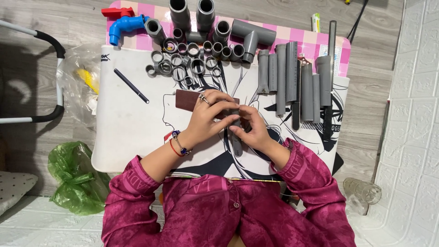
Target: The person smooths the edges of a gray PVC pipe using a sanding block. They hold the pipe with one hand and rub the sanding block against the cut end, rotating the pipe to smooth the entire circumference.
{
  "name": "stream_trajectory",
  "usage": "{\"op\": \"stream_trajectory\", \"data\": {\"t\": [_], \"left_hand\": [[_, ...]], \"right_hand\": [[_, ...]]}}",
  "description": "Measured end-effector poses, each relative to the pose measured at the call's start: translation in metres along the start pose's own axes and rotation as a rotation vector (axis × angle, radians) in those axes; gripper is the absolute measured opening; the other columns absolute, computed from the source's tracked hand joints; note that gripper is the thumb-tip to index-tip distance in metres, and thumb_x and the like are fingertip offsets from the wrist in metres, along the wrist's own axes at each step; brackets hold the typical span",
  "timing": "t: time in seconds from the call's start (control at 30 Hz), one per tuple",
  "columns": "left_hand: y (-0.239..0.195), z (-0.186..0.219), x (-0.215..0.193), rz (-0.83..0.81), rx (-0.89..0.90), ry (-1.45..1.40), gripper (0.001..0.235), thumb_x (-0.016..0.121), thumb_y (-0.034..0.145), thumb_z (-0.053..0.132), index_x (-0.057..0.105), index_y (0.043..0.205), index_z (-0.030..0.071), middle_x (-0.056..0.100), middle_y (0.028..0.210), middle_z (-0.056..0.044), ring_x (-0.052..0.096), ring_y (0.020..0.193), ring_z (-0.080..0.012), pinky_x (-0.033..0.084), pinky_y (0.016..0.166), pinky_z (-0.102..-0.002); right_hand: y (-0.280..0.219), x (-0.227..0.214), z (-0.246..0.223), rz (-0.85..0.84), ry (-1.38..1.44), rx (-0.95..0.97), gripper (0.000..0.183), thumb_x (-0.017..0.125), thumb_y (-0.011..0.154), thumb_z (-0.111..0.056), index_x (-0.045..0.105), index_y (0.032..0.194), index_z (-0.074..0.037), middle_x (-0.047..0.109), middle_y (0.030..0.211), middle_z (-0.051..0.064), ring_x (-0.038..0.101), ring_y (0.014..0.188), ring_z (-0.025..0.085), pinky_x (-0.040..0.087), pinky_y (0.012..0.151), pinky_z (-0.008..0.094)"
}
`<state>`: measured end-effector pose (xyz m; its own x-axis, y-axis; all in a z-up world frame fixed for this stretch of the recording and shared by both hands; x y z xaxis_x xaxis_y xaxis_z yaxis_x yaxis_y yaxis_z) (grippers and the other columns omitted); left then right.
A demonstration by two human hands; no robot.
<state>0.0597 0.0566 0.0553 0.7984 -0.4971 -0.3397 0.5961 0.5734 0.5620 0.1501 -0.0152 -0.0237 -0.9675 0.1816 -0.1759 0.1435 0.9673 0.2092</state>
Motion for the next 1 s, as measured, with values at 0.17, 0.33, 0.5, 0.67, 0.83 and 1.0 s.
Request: {"op": "stream_trajectory", "data": {"t": [0.17,0.33,0.5,0.67,0.83,1.0], "left_hand": [[0.001,0.0,-0.003,0.024,-0.001,0.0,0.018,0.069,0.073,0.021,0.062,0.088,0.014,0.058,0.088,-0.001,0.053,0.086,-0.0243,0.039,0.078,-0.036],[-0.001,0.0,-0.003,0.042,0.001,-0.034,0.016,0.069,0.073,0.019,0.061,0.085,0.013,0.059,0.086,-0.002,0.054,0.084,-0.0248,0.039,0.077,-0.036],[0.001,0.009,-0.004,0.032,0.04,-0.132,0.02,0.065,0.075,0.028,0.059,0.084,0.01,0.06,0.086,-0.004,0.057,0.083,-0.0255,0.04,0.077,-0.036],[0.003,0.018,-0.008,0.033,0.101,-0.187,0.024,0.063,0.076,0.029,0.059,0.086,0.007,0.061,0.088,-0.008,0.058,0.084,-0.0289,0.041,0.075,-0.039],[0.004,0.028,-0.008,0.007,0.157,-0.223,0.029,0.059,0.078,0.033,0.057,0.088,0.006,0.06,0.091,-0.011,0.059,0.087,-0.031,0.042,0.074,-0.041],[0.003,0.034,-0.009,0.001,0.209,-0.204,0.029,0.057,0.078,0.034,0.057,0.087,0.006,0.059,0.09,-0.012,0.058,0.083,-0.0329,0.041,0.07,-0.042]], "right_hand": [[0.005,0.003,-0.007,-0.002,0.001,0.022,0.046,0.065,0.076,-0.014,0.039,0.112,0.0,0.062,0.091,0.014,0.058,0.073,0.015,0.047,0.061,0.027],[0.001,0.003,0.002,-0.004,0.0,0.039,0.048,0.065,0.076,-0.014,0.039,0.114,-0.001,0.062,0.09,0.014,0.058,0.071,0.014,0.047,0.059,0.025],[0.005,0.003,-0.006,-0.016,0.012,0.041,0.045,0.062,0.078,-0.016,0.039,0.114,-0.001,0.062,0.093,0.015,0.06,0.074,0.018,0.048,0.06,0.028],[0.003,0.002,0.001,-0.008,0.0,0.071,0.044,0.063,0.078,-0.02,0.041,0.112,-0.002,0.063,0.088,0.014,0.058,0.066,0.016,0.046,0.054,0.026],[0.0,0.003,0.007,-0.006,-0.004,0.077,0.042,0.064,0.077,-0.018,0.043,0.11,-0.003,0.063,0.087,0.012,0.055,0.065,0.013,0.045,0.053,0.025],[0.0,0.004,0.006,-0.002,-0.04,0.071,0.043,0.065,0.075,-0.017,0.044,0.109,-0.003,0.063,0.08,0.012,0.055,0.059,0.016,0.046,0.052,0.026]]}}
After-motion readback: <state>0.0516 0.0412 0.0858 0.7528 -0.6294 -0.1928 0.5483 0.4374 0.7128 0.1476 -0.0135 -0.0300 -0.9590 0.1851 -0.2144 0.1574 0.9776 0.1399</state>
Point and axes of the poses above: each hand's wrist, its own y-axis towards the middle knuckle, its own x-axis out of the palm, z = x × y, the point moved 10 cm from there along y, towards the middle knuckle
